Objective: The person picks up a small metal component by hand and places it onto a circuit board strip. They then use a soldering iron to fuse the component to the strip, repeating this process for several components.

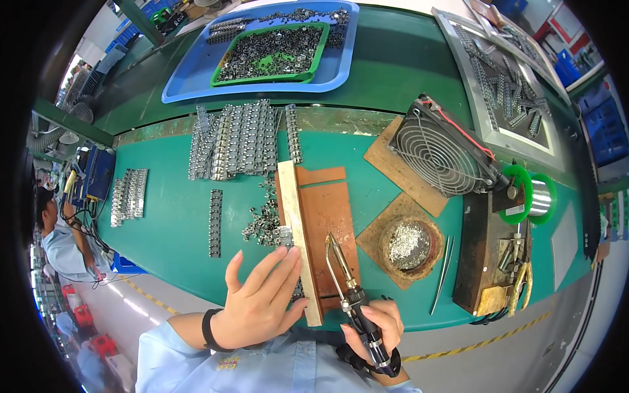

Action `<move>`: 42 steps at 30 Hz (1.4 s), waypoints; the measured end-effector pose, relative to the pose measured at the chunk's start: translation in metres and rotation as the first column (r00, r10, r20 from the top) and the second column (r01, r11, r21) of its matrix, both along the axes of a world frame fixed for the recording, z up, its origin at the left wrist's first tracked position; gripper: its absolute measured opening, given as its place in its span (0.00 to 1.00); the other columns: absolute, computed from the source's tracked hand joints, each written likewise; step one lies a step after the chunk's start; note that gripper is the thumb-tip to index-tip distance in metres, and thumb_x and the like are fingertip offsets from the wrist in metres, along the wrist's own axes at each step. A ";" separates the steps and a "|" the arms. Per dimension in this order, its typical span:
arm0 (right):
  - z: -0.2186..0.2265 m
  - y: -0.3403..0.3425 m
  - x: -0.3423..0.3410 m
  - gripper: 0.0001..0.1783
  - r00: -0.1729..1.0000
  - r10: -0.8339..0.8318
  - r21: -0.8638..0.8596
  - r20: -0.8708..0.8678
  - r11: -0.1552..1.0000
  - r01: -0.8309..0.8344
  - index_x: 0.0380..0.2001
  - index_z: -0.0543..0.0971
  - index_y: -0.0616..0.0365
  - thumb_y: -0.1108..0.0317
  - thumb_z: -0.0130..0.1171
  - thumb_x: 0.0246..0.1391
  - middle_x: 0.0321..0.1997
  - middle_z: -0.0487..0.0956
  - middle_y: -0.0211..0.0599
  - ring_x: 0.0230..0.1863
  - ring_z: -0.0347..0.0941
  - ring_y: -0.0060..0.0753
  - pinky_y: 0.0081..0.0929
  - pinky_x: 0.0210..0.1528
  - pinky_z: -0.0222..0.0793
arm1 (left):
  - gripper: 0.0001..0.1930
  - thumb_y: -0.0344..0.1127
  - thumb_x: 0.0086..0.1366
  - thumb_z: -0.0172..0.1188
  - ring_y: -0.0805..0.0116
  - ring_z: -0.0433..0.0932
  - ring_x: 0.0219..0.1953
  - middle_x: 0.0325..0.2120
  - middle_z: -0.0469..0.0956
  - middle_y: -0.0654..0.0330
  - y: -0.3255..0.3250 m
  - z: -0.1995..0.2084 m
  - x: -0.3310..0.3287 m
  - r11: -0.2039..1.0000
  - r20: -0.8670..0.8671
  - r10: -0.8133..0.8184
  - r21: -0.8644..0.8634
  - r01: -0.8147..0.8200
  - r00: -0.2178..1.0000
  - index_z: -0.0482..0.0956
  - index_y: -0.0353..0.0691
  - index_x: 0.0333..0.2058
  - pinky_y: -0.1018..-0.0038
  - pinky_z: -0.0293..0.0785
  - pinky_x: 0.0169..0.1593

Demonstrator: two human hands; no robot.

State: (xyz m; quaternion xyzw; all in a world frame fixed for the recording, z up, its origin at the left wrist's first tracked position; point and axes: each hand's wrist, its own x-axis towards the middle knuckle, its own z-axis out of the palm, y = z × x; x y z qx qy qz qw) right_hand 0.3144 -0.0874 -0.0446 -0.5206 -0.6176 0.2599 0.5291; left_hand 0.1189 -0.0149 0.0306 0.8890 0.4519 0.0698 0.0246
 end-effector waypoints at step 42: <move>0.008 0.004 -0.011 0.23 0.981 -0.115 -0.081 -0.156 0.991 0.103 0.39 0.70 0.61 0.71 0.66 0.37 0.31 0.72 0.42 0.28 0.69 0.31 0.23 0.29 0.65 | 0.02 0.26 0.59 0.54 0.76 0.72 0.25 0.25 0.73 0.63 0.018 -0.031 -0.035 0.558 0.583 0.794 -0.812 0.173 0.175 0.72 0.34 0.31 0.81 0.70 0.29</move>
